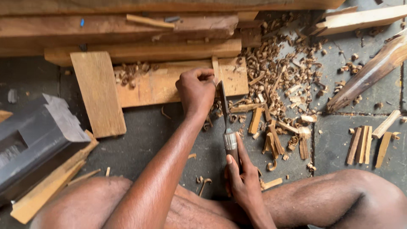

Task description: The person is carving a small piece of wood using a chisel and a wooden mallet. They repeatedly position the chisel on the wood and strike it with the mallet to remove shavings. The person occasionally pauses to inspect the carved piece.

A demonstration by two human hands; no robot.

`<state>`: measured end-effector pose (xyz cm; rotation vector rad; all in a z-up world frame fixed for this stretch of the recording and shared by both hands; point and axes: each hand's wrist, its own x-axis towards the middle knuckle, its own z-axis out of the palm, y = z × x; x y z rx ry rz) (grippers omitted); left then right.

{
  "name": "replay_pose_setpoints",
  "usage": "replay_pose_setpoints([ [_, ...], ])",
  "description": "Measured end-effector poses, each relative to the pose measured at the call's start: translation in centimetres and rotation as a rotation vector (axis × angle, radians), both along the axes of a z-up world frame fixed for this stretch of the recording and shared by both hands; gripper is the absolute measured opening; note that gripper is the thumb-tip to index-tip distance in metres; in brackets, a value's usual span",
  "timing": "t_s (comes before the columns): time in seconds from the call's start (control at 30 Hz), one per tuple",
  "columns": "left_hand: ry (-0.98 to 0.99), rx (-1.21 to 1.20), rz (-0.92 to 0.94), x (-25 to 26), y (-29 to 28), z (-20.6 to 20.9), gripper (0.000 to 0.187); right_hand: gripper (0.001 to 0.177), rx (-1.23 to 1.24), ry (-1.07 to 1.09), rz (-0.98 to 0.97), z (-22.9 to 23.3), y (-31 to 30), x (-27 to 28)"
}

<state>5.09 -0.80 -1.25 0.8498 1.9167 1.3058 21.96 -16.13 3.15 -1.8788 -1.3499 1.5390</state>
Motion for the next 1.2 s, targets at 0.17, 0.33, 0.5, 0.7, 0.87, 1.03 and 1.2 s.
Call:
replay_pose_setpoints([
  [0.17,-0.066,-0.04,0.005,-0.2,-0.1,0.4,0.015,0.071,-0.027,0.032,-0.019,0.0,-0.4,0.1],
  [0.33,-0.041,-0.057,0.011,-0.1,-0.2,0.5,0.015,0.069,0.026,0.048,-0.018,-0.7,0.7,-0.8],
  [0.5,-0.034,-0.077,0.002,-0.2,0.0,0.3,0.012,0.07,0.01,-0.029,0.011,-0.3,1.1,-1.4],
  [0.7,-0.074,-0.035,0.035,0.3,-0.2,-0.2,0.014,0.067,0.117,-0.114,0.105,-0.3,0.1,0.3],
  [0.87,-0.034,-0.002,0.047,-0.1,0.3,-0.3,0.016,0.069,0.107,-0.074,0.058,-0.4,-0.3,0.0],
  [1.03,-0.03,-0.034,0.046,-0.2,0.3,-0.1,0.024,0.075,-0.006,-0.096,0.005,-0.8,0.2,-0.4],
  [1.2,-0.08,0.023,0.093,-0.2,0.5,-0.2,0.025,0.068,0.143,-0.128,0.088,-0.6,-0.4,0.6],
])
